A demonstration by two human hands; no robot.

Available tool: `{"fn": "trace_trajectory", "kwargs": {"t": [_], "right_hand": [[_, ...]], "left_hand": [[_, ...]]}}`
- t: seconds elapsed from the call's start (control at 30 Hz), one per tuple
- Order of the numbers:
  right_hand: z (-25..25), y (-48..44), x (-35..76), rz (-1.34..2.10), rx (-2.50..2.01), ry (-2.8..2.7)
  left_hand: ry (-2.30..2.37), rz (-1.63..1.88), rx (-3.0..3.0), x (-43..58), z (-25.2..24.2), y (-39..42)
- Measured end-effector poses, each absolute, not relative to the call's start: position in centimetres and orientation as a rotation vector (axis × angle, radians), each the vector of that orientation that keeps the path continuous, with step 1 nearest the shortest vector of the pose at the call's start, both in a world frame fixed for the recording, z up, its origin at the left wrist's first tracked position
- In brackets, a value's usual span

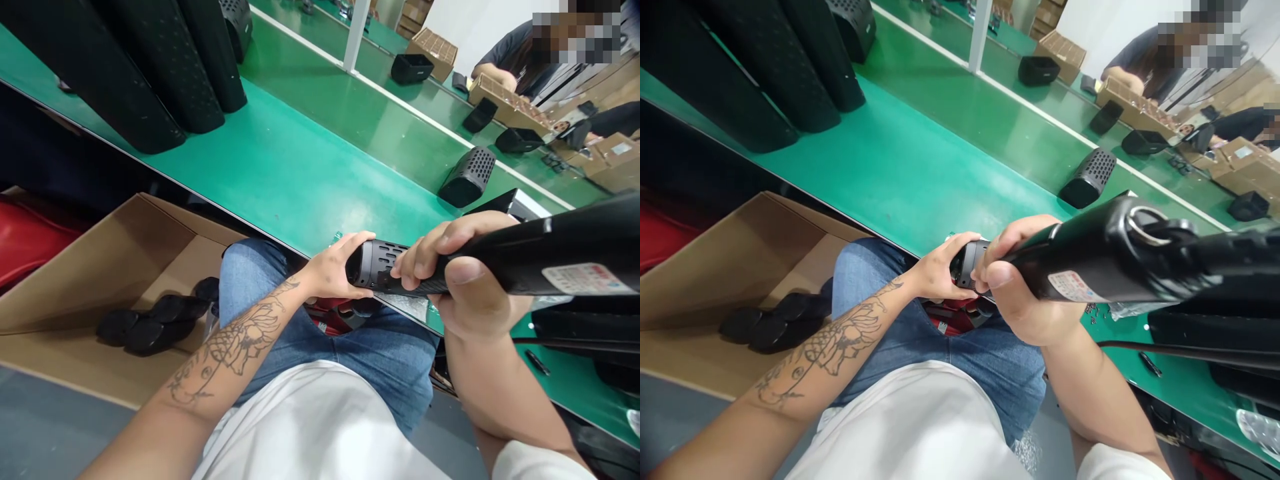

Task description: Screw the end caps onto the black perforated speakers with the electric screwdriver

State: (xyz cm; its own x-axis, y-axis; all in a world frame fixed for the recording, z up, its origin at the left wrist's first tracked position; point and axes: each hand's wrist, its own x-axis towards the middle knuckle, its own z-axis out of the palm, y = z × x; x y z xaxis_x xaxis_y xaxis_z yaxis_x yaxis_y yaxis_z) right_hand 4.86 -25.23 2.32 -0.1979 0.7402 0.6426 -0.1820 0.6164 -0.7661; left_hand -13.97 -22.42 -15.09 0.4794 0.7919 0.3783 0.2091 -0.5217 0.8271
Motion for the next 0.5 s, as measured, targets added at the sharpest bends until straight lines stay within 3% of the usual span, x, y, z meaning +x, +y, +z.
{"fn": "trace_trajectory", "kwargs": {"t": [0.5], "right_hand": [[1.7,-24.87,5.7,1.045,-0.555,-1.639]], "left_hand": [[0.917,0.982,2.013,-13.83,-14.31,-23.04]]}}
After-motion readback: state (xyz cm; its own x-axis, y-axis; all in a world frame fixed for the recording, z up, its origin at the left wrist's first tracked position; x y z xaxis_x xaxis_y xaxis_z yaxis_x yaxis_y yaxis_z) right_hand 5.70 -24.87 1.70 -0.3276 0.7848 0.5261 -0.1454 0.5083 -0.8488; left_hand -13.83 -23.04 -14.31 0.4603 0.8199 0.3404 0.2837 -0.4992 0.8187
